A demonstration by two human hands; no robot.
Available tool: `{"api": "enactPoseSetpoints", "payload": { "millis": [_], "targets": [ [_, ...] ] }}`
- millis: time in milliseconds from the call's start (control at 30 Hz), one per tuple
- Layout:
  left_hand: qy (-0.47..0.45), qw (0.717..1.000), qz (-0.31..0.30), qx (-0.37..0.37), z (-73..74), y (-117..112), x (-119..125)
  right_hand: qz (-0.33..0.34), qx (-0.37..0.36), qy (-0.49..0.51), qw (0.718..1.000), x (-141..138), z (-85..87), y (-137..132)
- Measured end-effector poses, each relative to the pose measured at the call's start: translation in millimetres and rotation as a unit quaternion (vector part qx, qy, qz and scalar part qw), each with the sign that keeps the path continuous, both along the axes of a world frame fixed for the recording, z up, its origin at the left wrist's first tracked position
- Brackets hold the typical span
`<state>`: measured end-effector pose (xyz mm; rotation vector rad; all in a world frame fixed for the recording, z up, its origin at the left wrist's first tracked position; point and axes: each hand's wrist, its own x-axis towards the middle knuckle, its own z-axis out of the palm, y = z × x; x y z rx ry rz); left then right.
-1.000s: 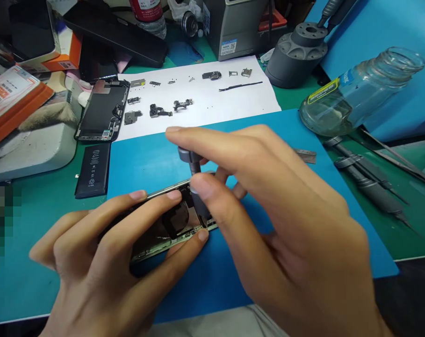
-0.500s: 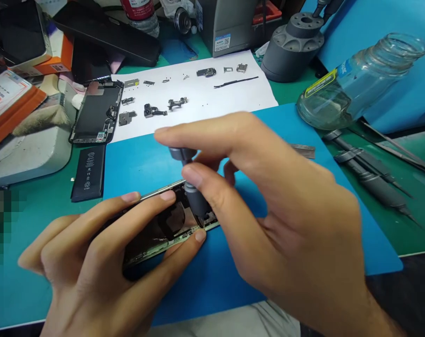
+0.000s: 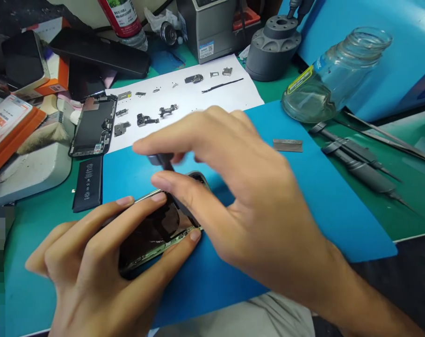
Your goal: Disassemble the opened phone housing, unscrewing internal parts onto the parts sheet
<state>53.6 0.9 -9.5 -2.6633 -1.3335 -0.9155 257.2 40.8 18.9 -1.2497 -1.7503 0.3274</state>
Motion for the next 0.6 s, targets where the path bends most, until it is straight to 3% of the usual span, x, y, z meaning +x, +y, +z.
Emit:
{"api": "enactPoseSetpoints", "payload": {
  "millis": [133,300,367,467,533,600],
  "targets": [
    [0.01,1.0,-0.011,-0.004,-2.4,0.3,-3.4,-0.005,0.023,0.006,1.0,1.2,-1.6,-2.4],
    [0.036,0.999,-0.031,0.005,-2.5,0.9,-8.0,0.049,-0.001,0.075,0.996,0.6,-4.7,-8.2],
    [0.034,0.998,-0.044,-0.017,-1.6,2.0,-10.7,0.006,0.003,0.102,0.995,4.7,-4.6,-10.9],
    [0.03,0.995,-0.066,-0.067,-0.6,6.3,-16.0,-0.127,0.023,0.121,0.984,18.1,-5.0,-15.3],
    [0.029,0.991,-0.085,-0.098,-0.6,10.6,-19.7,-0.184,0.014,0.075,0.98,29.6,-7.4,-19.0],
    [0.027,0.987,-0.101,-0.122,-1.0,14.6,-22.6,-0.186,0.004,-0.005,0.983,40.6,-11.5,-24.0]
  ]
}}
